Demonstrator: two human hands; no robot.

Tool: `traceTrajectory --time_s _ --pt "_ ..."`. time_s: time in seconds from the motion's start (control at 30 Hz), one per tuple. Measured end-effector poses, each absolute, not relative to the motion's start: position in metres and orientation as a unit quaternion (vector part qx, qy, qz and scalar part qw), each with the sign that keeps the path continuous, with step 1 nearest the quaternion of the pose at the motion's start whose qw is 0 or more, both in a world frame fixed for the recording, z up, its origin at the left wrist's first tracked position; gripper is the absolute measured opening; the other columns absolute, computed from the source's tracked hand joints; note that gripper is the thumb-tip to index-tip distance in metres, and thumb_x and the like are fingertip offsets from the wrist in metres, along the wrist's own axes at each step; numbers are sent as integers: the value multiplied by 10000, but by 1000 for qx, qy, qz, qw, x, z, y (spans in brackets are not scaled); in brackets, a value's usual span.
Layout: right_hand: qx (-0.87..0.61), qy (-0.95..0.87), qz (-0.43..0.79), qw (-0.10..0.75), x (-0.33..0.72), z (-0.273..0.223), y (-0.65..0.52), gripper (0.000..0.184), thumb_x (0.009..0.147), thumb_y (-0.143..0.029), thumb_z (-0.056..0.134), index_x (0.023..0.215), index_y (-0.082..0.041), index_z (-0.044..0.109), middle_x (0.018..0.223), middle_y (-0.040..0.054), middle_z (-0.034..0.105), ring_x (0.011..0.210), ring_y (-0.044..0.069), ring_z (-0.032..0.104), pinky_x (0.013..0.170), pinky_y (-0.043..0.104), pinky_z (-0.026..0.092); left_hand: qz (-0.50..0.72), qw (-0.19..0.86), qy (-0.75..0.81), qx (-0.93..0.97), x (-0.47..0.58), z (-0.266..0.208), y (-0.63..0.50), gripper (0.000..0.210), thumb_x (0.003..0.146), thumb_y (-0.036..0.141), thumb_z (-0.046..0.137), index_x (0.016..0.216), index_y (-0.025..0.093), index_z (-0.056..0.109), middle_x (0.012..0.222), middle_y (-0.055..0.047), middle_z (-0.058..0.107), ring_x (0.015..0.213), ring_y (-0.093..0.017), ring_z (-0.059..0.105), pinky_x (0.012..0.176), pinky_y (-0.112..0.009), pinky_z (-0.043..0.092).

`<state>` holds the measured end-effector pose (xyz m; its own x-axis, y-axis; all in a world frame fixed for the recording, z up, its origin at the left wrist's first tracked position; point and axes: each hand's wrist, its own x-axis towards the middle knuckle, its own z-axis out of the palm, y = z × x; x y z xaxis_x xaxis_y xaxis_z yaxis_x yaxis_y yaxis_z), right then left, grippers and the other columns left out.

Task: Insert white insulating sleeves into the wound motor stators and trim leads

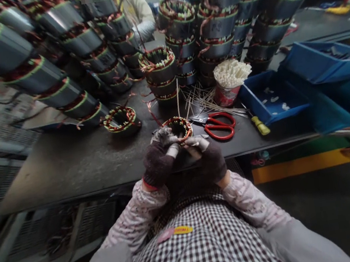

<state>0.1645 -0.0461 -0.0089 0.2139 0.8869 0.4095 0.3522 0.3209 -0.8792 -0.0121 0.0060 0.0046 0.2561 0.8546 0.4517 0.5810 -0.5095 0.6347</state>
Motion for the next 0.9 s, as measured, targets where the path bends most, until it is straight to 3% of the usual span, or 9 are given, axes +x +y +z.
traceTrajectory --time_s 0.1,0.17,0.33,0.63,0.77,0.9 --pt "-518 -497 371 589 164 9 -49 260 910 -455 795 1044 -246 718 894 9 773 705 172 707 659 330 630 423 212 422 773 -12 8 7 214 968 222 678 1144 217 799 1158 -69 848 1108 -230 792 1138 -458 591" --pt "-515 -482 424 568 165 22 -51 275 890 -482 821 954 -234 719 793 -17 728 611 141 633 571 288 564 418 199 402 790 -13 12 8 167 942 232 707 1064 237 821 1089 -42 858 1085 -235 791 1163 -486 563" --pt "-537 -542 398 510 168 38 -50 236 902 -448 816 947 -221 772 800 8 736 701 157 643 654 301 560 420 187 417 784 -11 15 10 145 929 241 701 996 239 829 1045 -39 863 1044 -232 791 1134 -480 564" --pt "-556 -529 389 510 161 40 -45 231 907 -441 779 959 -217 783 795 12 738 713 169 649 662 312 561 426 194 410 783 -10 13 9 162 920 255 703 1017 253 833 1045 -32 863 1048 -236 789 1170 -493 543" --pt "-576 -548 381 471 162 35 -36 230 895 -433 754 927 -206 780 817 18 771 708 174 660 674 324 566 425 191 412 783 -10 16 8 170 930 273 701 1031 251 837 1043 -32 863 1054 -241 787 1174 -491 542" --pt "-591 -603 318 431 165 36 -36 203 917 -403 714 957 -220 790 917 48 820 832 227 728 815 393 596 402 196 411 794 -12 19 7 193 921 280 726 1074 247 838 1078 -40 863 1105 -249 779 1192 -493 525"
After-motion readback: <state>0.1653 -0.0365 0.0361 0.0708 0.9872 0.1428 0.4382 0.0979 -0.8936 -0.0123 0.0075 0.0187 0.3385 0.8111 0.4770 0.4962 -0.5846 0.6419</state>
